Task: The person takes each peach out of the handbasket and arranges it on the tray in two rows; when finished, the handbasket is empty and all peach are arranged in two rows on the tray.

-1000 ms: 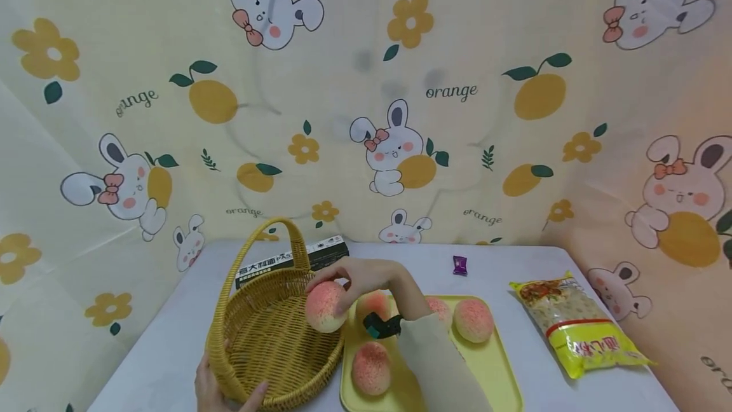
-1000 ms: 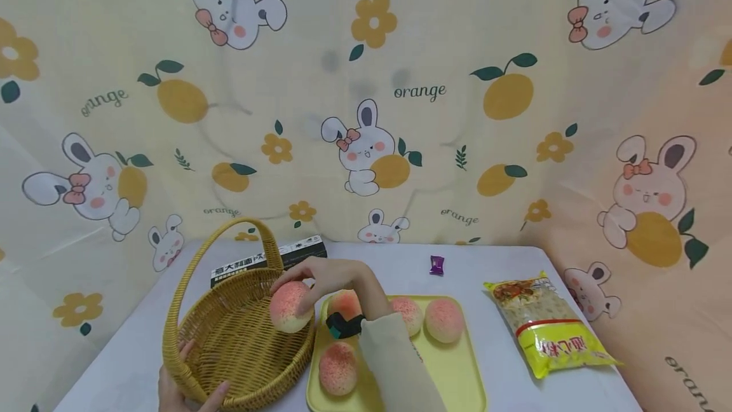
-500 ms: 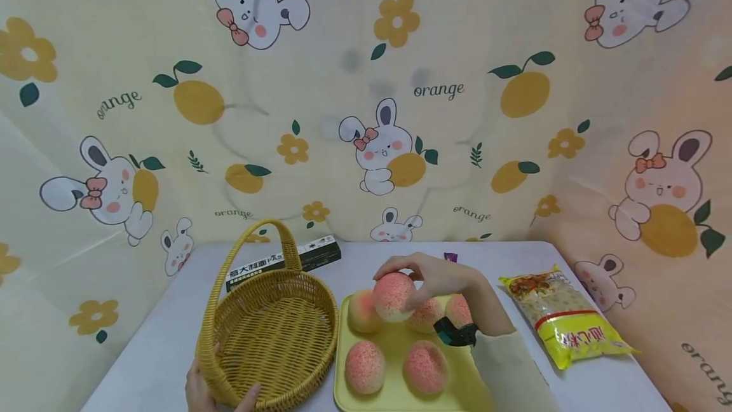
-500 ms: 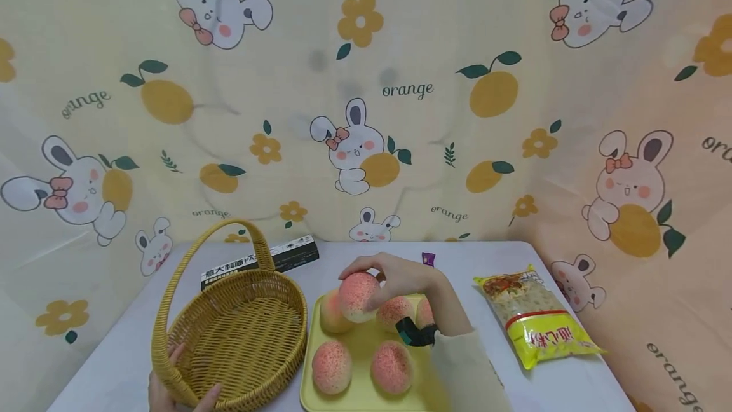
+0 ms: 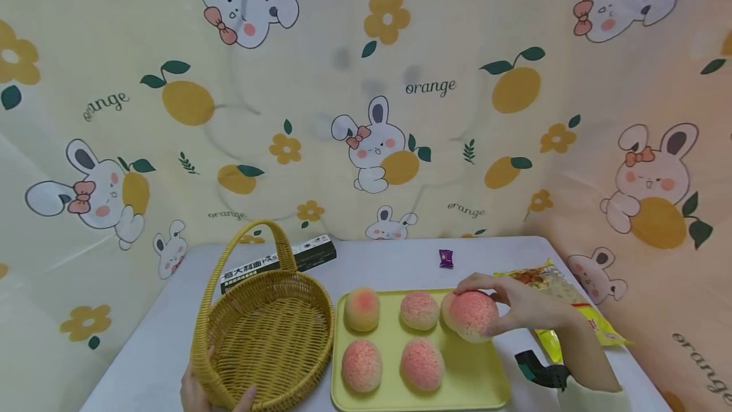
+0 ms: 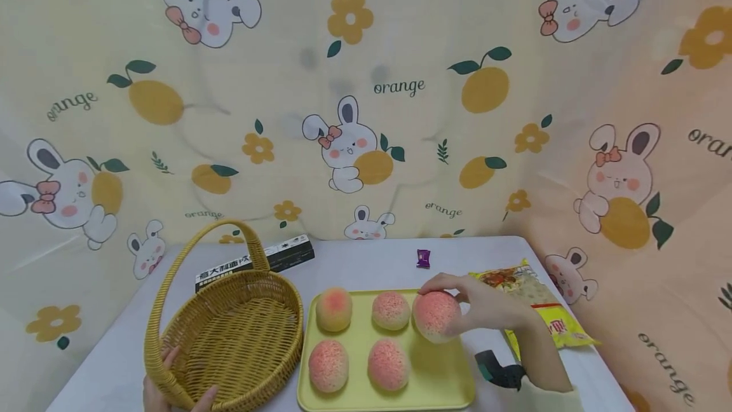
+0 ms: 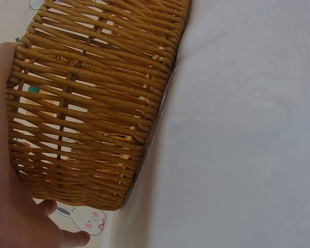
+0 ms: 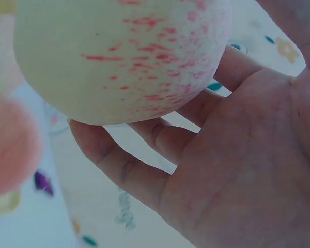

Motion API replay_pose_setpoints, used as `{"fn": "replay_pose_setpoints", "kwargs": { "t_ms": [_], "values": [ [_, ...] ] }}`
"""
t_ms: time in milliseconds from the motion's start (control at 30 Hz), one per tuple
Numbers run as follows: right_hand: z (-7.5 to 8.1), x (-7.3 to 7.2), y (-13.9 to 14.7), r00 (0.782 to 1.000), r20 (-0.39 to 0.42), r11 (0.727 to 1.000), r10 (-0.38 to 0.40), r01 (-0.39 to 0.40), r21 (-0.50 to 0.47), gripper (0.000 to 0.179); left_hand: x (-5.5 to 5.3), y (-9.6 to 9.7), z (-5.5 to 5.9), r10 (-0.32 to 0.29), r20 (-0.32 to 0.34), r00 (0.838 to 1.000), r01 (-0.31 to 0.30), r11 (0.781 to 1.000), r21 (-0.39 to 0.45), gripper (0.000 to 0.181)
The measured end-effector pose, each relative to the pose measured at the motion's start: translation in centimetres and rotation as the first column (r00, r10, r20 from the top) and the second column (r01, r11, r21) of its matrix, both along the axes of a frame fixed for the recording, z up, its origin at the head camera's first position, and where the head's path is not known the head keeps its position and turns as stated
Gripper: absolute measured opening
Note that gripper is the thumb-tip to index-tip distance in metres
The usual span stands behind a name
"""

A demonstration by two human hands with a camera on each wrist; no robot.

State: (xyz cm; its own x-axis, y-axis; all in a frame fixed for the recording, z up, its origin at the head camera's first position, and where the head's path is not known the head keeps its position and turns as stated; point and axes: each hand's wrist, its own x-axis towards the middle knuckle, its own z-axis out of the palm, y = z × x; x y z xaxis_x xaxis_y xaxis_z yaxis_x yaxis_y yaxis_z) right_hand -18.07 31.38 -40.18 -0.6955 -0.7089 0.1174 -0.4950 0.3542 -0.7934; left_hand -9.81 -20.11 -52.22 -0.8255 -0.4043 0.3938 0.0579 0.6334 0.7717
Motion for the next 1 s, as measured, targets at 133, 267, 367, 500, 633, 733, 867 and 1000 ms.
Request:
{"fn": "replay_pose_setpoints", "kwargs": {
  "t_ms": [133,267,367,500,633,733,867,1000],
  "values": [
    [-1.7,1.7,1.0,0.999,0.032,0.999,-0.035,0.035,-0.002,0.052,0.1,-0.2,-0.1,0.005,-0.025,1.0,-0.005,1.0,-0.009,0.097],
    [-3.7,3.0,1.1,0.987,0.144,0.997,-0.065,0.07,-0.027,0.053,0.1,-0.4,-0.4,-0.001,-0.087,0.996,-0.001,1.0,-0.027,0.095],
    [-4.9,3.8,0.9,0.975,0.196,0.993,-0.104,0.111,-0.025,0.055,0.0,-0.4,-0.5,-0.001,-0.095,0.995,-0.002,1.0,-0.026,0.094],
    [-5.6,4.3,0.8,0.969,0.199,0.988,-0.145,0.152,-0.018,0.055,0.1,-0.2,-0.4,0.005,-0.07,0.998,-0.005,1.0,0.002,0.095],
    [-6.0,4.3,0.7,0.963,0.219,0.987,-0.155,0.16,-0.006,0.054,0.2,-0.1,-0.2,0.008,-0.021,1.0,-0.007,1.0,0.028,0.097],
    [-6.4,4.2,0.7,0.957,0.25,0.989,-0.148,0.151,0.005,0.054,0.1,0.0,0.0,0.003,0.005,1.0,-0.003,1.0,0.031,0.097],
    [-6.6,4.2,0.4,0.959,0.244,0.989,-0.147,0.146,0.022,0.054,0.2,0.0,-0.1,-0.001,0.001,1.0,0.0,0.999,0.033,0.096],
    [-6.5,4.6,0.3,0.958,0.239,0.987,-0.158,0.15,0.052,0.054,0.3,0.1,0.0,-0.003,-0.013,1.0,0.003,0.999,0.041,0.097]
  ]
}}
